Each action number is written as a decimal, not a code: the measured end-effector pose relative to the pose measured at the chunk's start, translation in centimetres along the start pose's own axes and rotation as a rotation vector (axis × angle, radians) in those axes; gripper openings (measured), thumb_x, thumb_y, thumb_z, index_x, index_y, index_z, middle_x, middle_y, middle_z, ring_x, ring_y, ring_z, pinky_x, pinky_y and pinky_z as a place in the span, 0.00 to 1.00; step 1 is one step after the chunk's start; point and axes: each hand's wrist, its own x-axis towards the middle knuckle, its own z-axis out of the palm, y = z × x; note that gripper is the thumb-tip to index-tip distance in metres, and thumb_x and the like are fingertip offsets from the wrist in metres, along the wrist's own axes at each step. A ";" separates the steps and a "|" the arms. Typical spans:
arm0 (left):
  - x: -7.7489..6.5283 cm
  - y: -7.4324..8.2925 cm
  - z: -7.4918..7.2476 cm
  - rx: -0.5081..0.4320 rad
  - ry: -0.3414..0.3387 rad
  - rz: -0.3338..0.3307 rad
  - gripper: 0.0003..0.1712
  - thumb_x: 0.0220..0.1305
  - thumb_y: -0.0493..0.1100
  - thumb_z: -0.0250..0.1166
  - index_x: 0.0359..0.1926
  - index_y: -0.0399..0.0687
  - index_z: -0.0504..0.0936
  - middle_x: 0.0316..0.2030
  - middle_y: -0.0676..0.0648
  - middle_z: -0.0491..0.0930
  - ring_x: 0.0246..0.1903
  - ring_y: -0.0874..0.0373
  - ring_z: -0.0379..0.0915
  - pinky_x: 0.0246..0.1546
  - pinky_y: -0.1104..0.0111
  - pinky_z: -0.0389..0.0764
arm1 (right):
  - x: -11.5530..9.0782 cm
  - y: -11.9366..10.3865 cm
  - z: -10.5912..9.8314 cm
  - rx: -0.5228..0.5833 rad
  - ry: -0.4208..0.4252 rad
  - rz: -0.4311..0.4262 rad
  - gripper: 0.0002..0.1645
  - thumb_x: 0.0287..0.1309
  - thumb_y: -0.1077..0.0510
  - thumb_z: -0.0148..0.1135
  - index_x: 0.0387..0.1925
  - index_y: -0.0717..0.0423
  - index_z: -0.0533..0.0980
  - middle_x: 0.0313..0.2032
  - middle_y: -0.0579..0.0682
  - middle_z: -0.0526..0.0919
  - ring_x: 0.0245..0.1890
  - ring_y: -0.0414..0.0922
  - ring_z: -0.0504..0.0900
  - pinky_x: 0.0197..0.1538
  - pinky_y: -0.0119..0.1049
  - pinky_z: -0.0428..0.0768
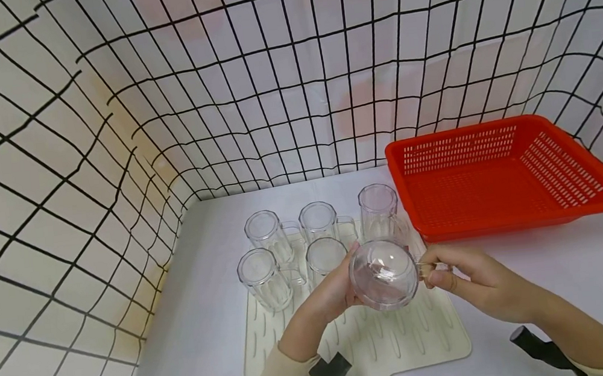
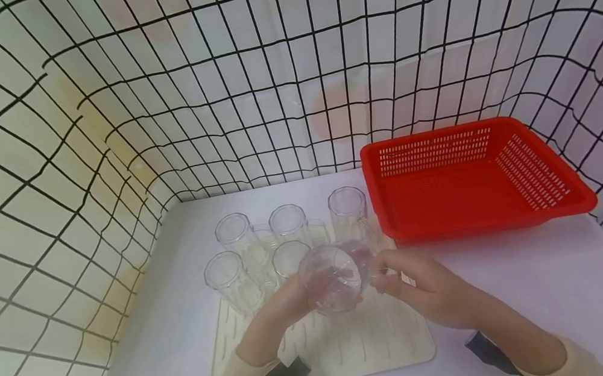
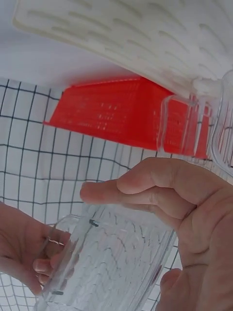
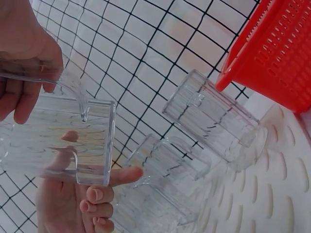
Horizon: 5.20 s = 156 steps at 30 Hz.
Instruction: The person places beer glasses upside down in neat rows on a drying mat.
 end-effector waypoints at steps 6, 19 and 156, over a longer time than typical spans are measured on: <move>0.0 0.2 -0.1 0.015 -0.060 -0.017 0.45 0.74 0.68 0.27 0.64 0.35 0.66 0.49 0.24 0.77 0.48 0.42 0.80 0.47 0.64 0.79 | -0.1 0.0 0.0 -0.104 -0.026 -0.028 0.22 0.55 0.77 0.58 0.41 0.47 0.73 0.35 0.42 0.75 0.39 0.39 0.74 0.40 0.31 0.79; -0.3 0.3 -0.4 -0.009 -0.034 -0.003 0.39 0.73 0.67 0.38 0.70 0.45 0.65 0.55 0.34 0.78 0.50 0.44 0.80 0.50 0.62 0.78 | -0.8 0.1 -0.2 -0.275 -0.104 -0.049 0.25 0.54 0.70 0.65 0.45 0.37 0.76 0.43 0.35 0.78 0.50 0.38 0.73 0.53 0.32 0.75; -1.7 -0.4 0.7 0.375 0.095 0.615 0.47 0.44 0.29 0.76 0.65 0.47 0.64 0.60 0.46 0.74 0.58 0.56 0.69 0.59 0.63 0.73 | -1.7 6.0 1.7 0.313 0.058 0.018 0.15 0.65 0.79 0.39 0.37 0.66 0.73 0.29 0.55 0.77 0.32 0.46 0.78 0.39 0.34 0.78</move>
